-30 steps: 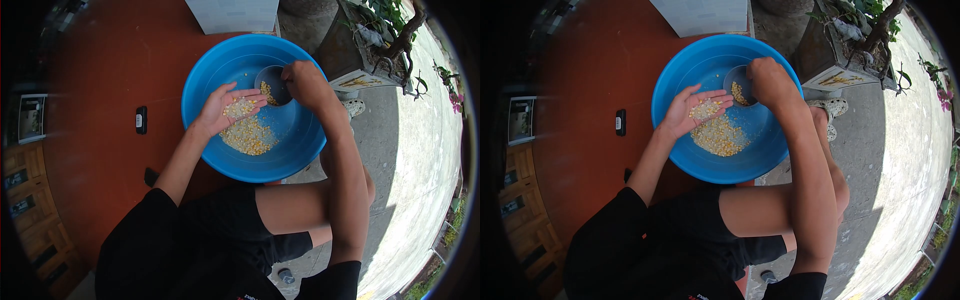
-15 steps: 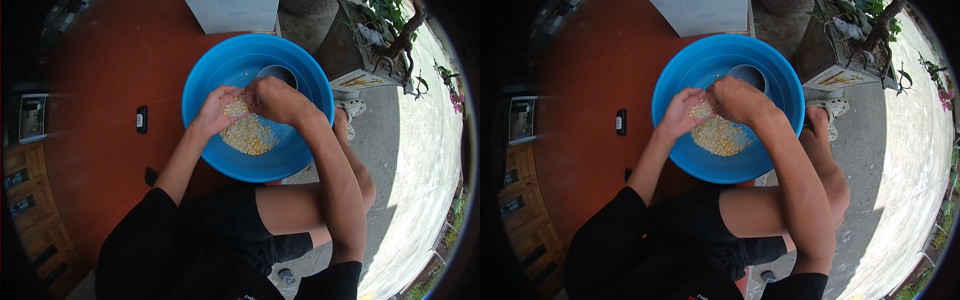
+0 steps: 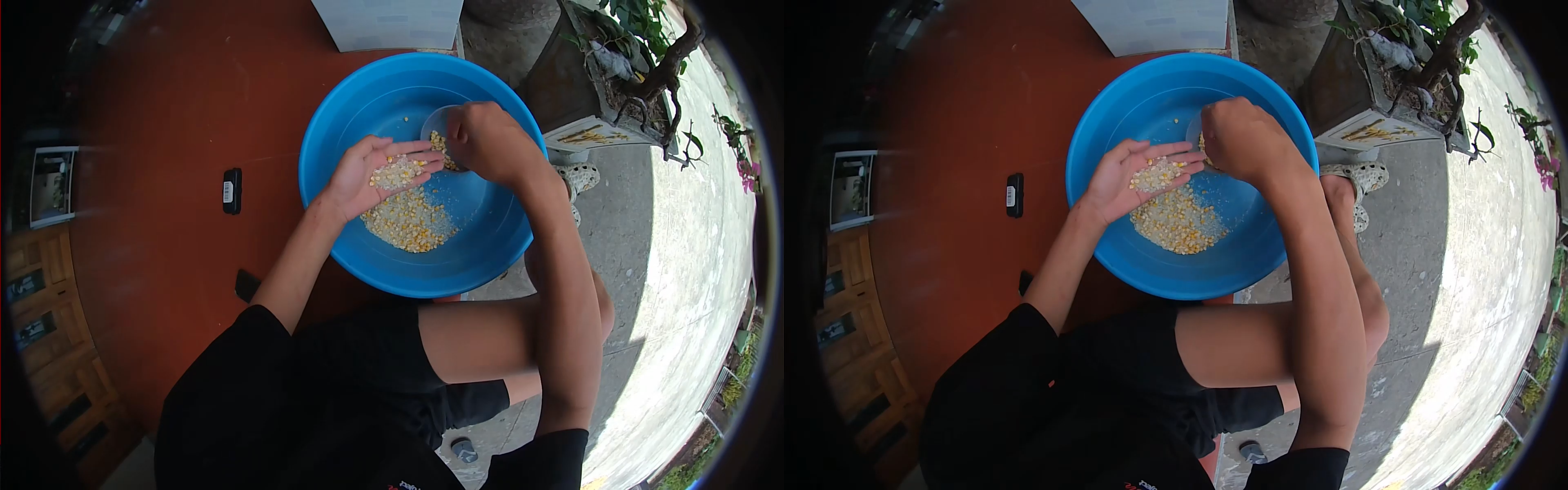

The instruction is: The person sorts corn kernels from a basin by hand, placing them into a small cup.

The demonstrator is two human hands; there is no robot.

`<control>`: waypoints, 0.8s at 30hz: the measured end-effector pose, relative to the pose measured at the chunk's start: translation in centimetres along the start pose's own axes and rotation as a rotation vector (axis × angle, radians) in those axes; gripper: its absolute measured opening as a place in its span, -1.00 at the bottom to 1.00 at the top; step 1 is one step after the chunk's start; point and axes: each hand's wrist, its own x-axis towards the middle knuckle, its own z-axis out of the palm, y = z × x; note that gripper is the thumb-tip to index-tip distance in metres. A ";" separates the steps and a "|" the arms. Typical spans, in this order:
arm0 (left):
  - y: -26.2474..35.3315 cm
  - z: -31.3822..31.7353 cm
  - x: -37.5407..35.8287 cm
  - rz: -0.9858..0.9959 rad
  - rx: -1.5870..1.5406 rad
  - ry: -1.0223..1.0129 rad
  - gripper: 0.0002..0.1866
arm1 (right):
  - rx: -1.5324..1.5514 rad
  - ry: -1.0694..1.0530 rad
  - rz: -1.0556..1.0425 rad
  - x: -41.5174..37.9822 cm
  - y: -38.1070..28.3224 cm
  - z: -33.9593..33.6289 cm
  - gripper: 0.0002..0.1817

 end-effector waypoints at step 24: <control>-0.2 -1.4 -0.1 -0.020 0.065 0.128 -0.40 | 0.180 -0.090 -0.145 -0.1 -3.1 2.8 -0.84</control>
